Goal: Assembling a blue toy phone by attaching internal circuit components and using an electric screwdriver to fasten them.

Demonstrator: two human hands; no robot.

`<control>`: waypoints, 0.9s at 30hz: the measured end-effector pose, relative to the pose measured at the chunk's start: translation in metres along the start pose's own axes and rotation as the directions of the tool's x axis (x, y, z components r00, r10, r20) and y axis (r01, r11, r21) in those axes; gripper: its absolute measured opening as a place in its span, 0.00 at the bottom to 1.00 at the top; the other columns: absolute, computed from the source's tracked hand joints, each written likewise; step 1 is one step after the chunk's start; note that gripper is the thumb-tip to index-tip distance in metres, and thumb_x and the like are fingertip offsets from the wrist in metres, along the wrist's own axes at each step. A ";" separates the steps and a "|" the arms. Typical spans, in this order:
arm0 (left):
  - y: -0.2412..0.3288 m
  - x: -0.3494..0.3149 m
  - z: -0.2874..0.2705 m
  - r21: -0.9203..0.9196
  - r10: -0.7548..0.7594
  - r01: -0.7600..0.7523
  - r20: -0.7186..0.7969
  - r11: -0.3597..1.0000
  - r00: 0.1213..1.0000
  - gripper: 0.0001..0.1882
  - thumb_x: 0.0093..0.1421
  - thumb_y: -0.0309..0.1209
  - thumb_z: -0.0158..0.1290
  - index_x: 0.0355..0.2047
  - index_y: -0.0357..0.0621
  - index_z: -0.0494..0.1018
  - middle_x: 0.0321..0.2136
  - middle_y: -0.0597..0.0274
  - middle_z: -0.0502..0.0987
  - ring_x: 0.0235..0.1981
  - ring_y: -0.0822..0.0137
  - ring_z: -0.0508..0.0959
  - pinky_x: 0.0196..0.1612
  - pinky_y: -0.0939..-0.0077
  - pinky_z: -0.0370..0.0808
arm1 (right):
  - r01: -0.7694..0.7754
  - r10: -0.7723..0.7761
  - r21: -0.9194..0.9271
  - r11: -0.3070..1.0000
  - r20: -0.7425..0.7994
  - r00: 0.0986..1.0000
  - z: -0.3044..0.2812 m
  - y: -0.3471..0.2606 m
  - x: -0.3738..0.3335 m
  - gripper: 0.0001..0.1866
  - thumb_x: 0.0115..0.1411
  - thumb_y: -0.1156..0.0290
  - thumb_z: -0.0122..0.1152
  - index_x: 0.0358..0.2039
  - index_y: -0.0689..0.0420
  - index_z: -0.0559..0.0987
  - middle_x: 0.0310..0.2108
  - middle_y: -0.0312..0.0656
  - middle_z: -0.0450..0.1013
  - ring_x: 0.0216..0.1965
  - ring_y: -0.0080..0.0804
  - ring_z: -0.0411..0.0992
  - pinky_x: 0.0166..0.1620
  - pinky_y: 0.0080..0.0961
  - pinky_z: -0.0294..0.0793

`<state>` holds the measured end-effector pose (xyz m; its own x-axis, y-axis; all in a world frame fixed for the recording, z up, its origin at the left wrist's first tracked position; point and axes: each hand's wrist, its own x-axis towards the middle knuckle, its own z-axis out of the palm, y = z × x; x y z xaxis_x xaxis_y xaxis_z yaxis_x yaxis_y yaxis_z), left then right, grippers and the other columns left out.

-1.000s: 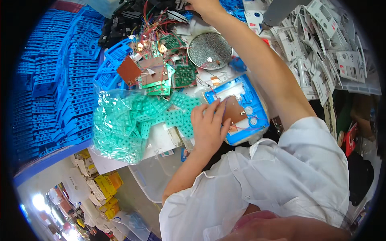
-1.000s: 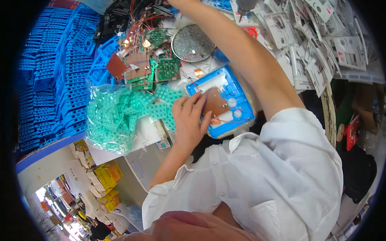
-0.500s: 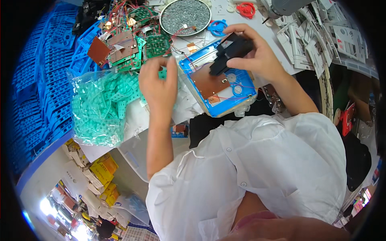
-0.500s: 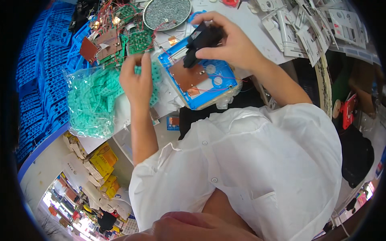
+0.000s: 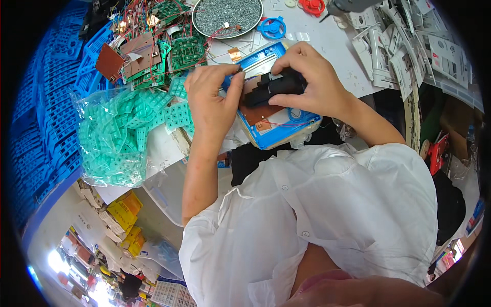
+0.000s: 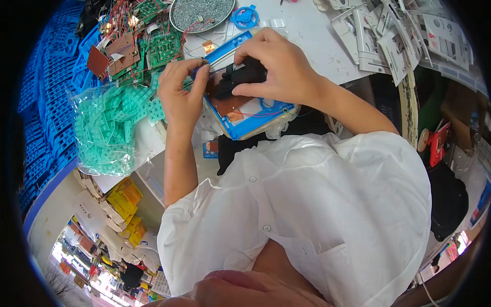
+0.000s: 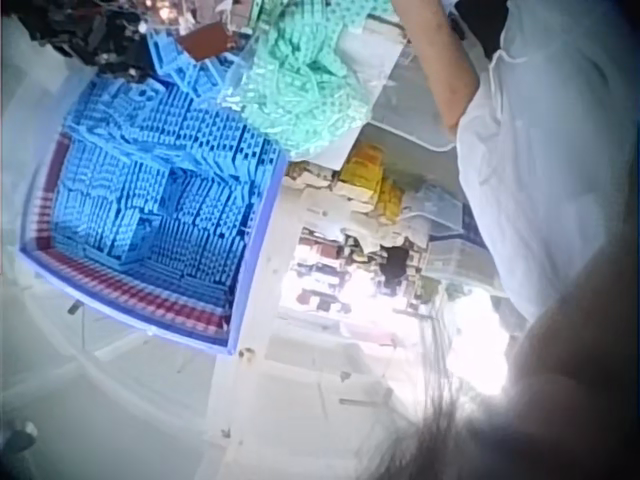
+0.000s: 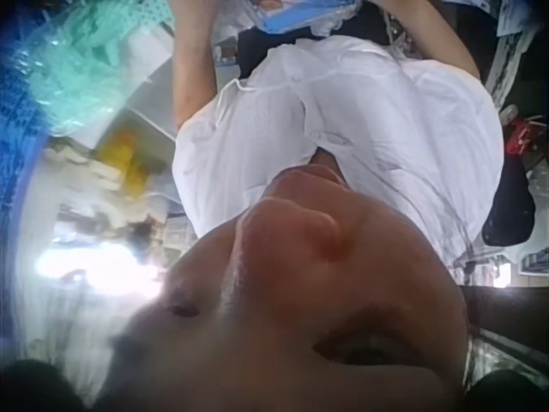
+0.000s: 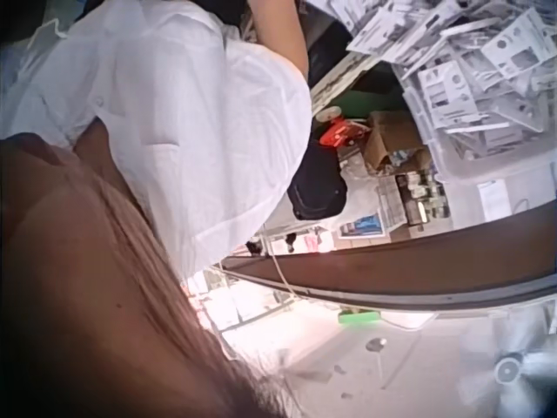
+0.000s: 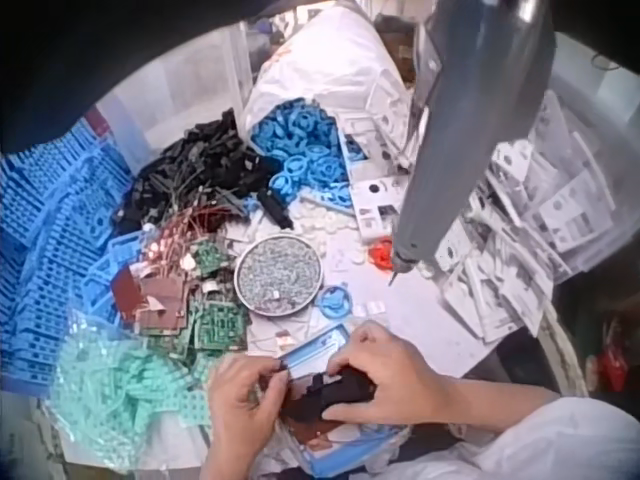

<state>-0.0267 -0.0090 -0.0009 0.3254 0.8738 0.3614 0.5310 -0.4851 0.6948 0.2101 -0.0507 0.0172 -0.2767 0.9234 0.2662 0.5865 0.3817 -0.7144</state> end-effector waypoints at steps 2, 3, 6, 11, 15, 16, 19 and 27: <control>0.004 -0.002 -0.003 -0.008 -0.004 0.005 0.041 1.000 0.999 0.05 0.56 0.30 0.65 0.33 0.47 0.82 0.32 0.66 0.83 0.36 0.63 0.78 0.48 0.65 0.65 | 0.094 -0.091 -0.083 0.992 0.043 0.995 -0.001 0.005 0.006 0.20 0.48 0.62 0.79 0.39 0.54 0.81 0.38 0.39 0.77 0.44 0.39 0.71 0.46 0.33 0.75; 0.006 -0.002 -0.005 -0.005 0.003 -0.002 0.049 1.000 0.999 0.05 0.56 0.30 0.65 0.33 0.47 0.82 0.32 0.66 0.82 0.35 0.63 0.78 0.48 0.65 0.65 | 0.143 -0.136 -0.124 0.982 0.065 0.989 -0.002 0.007 0.010 0.20 0.48 0.61 0.79 0.37 0.54 0.81 0.38 0.40 0.77 0.44 0.42 0.70 0.47 0.35 0.75; 0.006 -0.003 -0.005 -0.017 0.035 -0.034 0.064 0.999 0.997 0.05 0.56 0.30 0.65 0.34 0.47 0.82 0.31 0.66 0.82 0.35 0.63 0.78 0.48 0.65 0.64 | 0.176 -0.169 -0.063 0.982 0.094 0.981 -0.005 0.012 0.020 0.19 0.50 0.61 0.78 0.39 0.54 0.82 0.38 0.39 0.78 0.47 0.41 0.69 0.49 0.35 0.73; 0.002 -0.002 -0.003 -0.047 0.073 -0.070 0.062 0.996 0.995 0.06 0.56 0.31 0.66 0.33 0.48 0.81 0.30 0.67 0.81 0.35 0.64 0.77 0.48 0.65 0.63 | 0.185 -0.186 0.065 0.981 0.010 0.983 -0.001 0.004 0.032 0.17 0.54 0.62 0.75 0.41 0.54 0.83 0.40 0.39 0.79 0.46 0.42 0.72 0.50 0.36 0.73; 0.004 -0.001 -0.003 -0.015 0.074 -0.073 0.065 0.997 0.995 0.07 0.54 0.32 0.67 0.31 0.49 0.80 0.29 0.69 0.80 0.33 0.65 0.76 0.48 0.65 0.63 | 0.200 -0.200 0.079 0.977 -0.007 0.980 0.010 -0.002 0.039 0.14 0.56 0.64 0.73 0.41 0.54 0.84 0.39 0.39 0.80 0.45 0.39 0.74 0.49 0.36 0.75; 0.003 0.000 -0.002 -0.010 0.074 -0.074 0.061 0.997 0.995 0.08 0.54 0.32 0.68 0.30 0.49 0.79 0.28 0.70 0.79 0.33 0.65 0.76 0.48 0.65 0.62 | 0.196 -0.197 0.072 0.978 0.001 0.980 0.010 -0.001 0.039 0.13 0.56 0.64 0.73 0.41 0.54 0.84 0.38 0.38 0.80 0.44 0.39 0.75 0.48 0.36 0.75; 0.002 -0.002 -0.001 -0.012 0.070 -0.069 0.055 0.998 0.996 0.09 0.52 0.32 0.69 0.28 0.49 0.78 0.27 0.71 0.78 0.32 0.66 0.75 0.47 0.65 0.62 | 0.169 -0.170 0.076 0.983 0.012 0.985 0.012 0.001 0.041 0.10 0.56 0.68 0.72 0.39 0.55 0.84 0.35 0.37 0.80 0.42 0.37 0.74 0.45 0.33 0.75; 0.003 -0.002 -0.001 -0.059 0.021 -0.018 0.059 0.998 0.998 0.08 0.53 0.31 0.68 0.29 0.49 0.78 0.27 0.71 0.79 0.31 0.66 0.75 0.46 0.66 0.62 | 0.202 -0.210 0.113 0.973 0.071 0.975 0.010 0.003 0.046 0.08 0.55 0.76 0.71 0.36 0.58 0.84 0.31 0.37 0.77 0.38 0.34 0.72 0.40 0.29 0.72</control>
<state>-0.0266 -0.0125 0.0008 0.3826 0.8596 0.3387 0.4777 -0.4978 0.7238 0.1918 -0.0078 0.0214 -0.4469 0.8171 0.3642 0.4290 0.5530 -0.7142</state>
